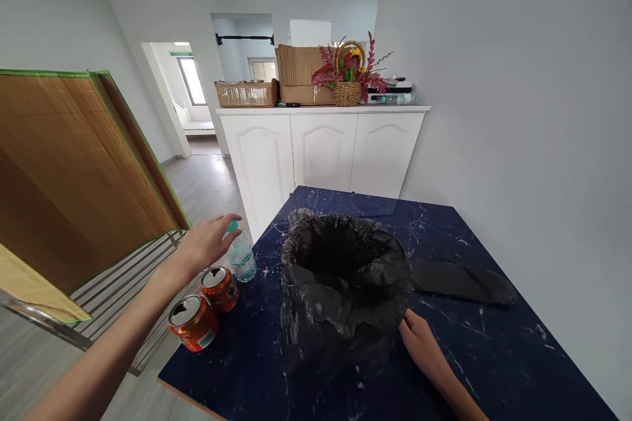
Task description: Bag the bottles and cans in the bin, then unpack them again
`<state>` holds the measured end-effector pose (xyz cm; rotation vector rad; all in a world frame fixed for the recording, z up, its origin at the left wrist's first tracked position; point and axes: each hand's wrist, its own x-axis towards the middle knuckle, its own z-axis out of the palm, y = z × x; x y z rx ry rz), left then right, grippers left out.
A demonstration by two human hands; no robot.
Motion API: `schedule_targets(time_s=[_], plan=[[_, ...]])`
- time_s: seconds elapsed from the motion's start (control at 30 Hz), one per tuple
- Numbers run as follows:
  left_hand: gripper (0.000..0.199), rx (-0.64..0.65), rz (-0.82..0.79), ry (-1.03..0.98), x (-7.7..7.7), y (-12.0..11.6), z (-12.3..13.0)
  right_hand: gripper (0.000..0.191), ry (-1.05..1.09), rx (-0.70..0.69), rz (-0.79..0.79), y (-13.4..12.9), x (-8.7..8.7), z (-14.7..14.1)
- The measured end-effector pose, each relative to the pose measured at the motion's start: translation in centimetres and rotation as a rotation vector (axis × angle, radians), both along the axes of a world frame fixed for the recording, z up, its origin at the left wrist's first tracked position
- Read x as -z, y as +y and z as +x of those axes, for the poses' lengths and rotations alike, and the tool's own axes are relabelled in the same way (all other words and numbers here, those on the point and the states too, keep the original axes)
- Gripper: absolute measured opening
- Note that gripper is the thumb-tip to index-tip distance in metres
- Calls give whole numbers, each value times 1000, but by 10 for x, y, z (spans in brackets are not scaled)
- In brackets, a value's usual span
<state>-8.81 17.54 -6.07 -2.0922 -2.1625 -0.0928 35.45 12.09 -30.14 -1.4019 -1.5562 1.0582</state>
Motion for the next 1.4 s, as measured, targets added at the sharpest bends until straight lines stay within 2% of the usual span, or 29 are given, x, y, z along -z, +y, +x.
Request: schedule_targets(time_s=[0.07, 0.13, 0.23, 0.3, 0.37, 0.47, 0.57, 0.77, 0.87, 0.93, 0.97, 1.1, 1.2, 1.3, 1.4], plan=[[53, 12, 38, -14, 0, -4, 5, 66, -13, 0, -23, 0, 0, 0], [51, 43, 198, -52, -10, -13, 14, 68, -16, -6, -44, 1, 0, 0], [43, 144, 590, -178, -41, -37, 39, 69, -18, -2, -43, 2, 0, -1], [36, 199, 783, -291, -67, -59, 60, 68, -24, 3, -27, 2, 1, -1], [33, 250, 879, -412, -89, -81, 81, 66, -30, 3, -12, 2, 0, 0], [30, 417, 811, -501, -105, -101, 106, 65, -36, -6, 0, 1, -1, -1], [26, 601, 633, -485, -100, -99, 123, 66, -22, -16, 3, 1, -3, -2], [26, 818, 189, -557, -58, -75, 156, 69, -11, -11, 5, 0, -7, -4], [29, 911, -44, -521, -44, -70, 164, 70, -19, -10, 13, 1, -8, -4], [30, 950, -107, -470, -41, -69, 164, 70, -19, -8, 13, 1, -9, -4], [30, 950, -86, -468, -42, -68, 162, 69, -14, -8, 13, 1, -9, -3], [29, 805, 138, -571, -50, -68, 144, 63, 25, -17, 6, 0, -10, -3], [33, 585, 269, -579, -52, -68, 119, 63, 28, -18, 8, -1, -11, -3], [42, 366, 337, -470, -43, -64, 83, 65, -3, 0, 18, -1, -9, -3], [54, 216, 326, -314, -25, -58, 41, 65, -20, 14, 31, -1, -7, -3]])
